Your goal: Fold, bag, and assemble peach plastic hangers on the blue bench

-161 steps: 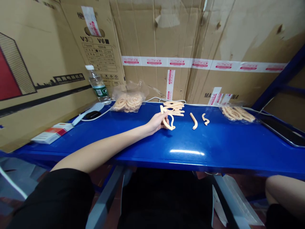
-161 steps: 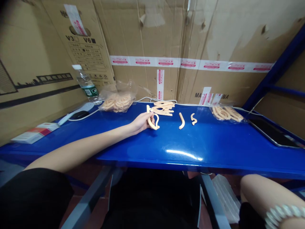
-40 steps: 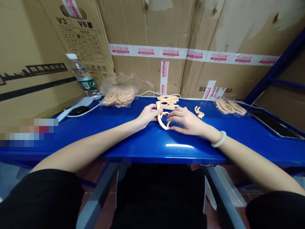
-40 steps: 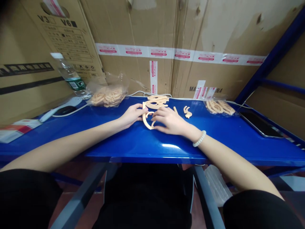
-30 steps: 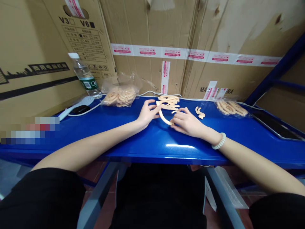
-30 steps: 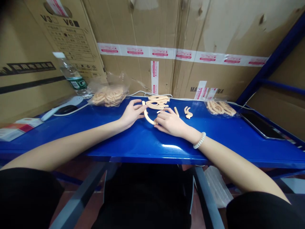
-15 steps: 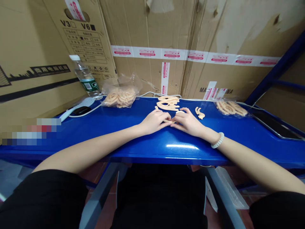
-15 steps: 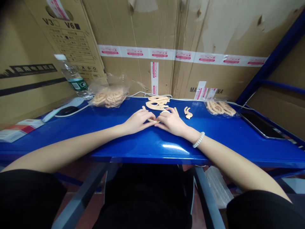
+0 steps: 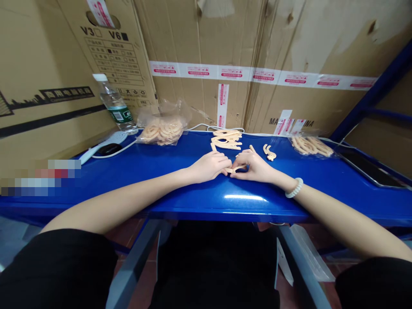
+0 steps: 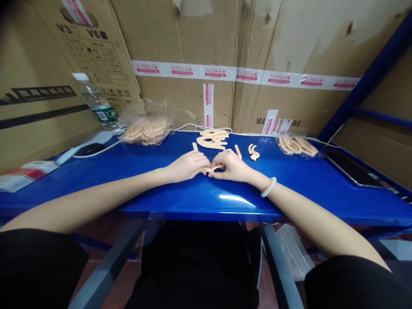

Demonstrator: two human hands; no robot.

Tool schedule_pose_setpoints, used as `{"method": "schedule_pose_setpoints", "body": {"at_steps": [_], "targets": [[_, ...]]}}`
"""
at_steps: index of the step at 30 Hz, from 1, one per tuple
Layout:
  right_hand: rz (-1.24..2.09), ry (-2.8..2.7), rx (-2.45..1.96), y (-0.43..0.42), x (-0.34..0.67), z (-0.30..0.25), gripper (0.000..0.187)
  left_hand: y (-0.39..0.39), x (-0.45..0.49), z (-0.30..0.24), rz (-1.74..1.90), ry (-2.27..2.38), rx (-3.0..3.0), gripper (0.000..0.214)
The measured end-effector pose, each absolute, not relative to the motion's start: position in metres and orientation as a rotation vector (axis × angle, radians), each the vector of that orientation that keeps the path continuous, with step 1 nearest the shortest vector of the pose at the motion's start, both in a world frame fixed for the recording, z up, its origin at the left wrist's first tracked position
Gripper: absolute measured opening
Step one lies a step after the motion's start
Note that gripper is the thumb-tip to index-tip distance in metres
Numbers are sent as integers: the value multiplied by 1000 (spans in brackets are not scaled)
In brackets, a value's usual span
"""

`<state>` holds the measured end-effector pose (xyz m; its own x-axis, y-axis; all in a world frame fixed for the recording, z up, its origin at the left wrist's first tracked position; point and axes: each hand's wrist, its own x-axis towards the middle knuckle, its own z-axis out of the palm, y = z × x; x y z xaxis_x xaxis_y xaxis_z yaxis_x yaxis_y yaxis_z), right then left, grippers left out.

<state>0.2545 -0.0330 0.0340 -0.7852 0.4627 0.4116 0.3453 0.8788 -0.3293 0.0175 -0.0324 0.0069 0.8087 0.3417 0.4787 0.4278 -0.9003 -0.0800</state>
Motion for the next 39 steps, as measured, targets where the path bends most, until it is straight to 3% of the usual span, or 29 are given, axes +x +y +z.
{"method": "schedule_pose_setpoints", "body": {"at_steps": [9, 17, 23, 33, 39], "targets": [[762, -2396, -717, -30, 256, 33, 40, -31, 16, 7, -813, -519, -2730, 26], [24, -2627, -720, -16, 270, 33, 22, -28, 13, 10, -904, -565, -2892, 17], [36, -2642, -769, -10, 270, 26, 21, -23, 12, 9, -847, -574, -3004, 21], [68, -2622, -1011, -2, 311, 79, 26, -29, 12, 12, -804, -597, -2966, 22], [148, -2775, -1039, -14, 296, 70, 23, -27, 11, 8, -842, -688, -2949, 22]]}}
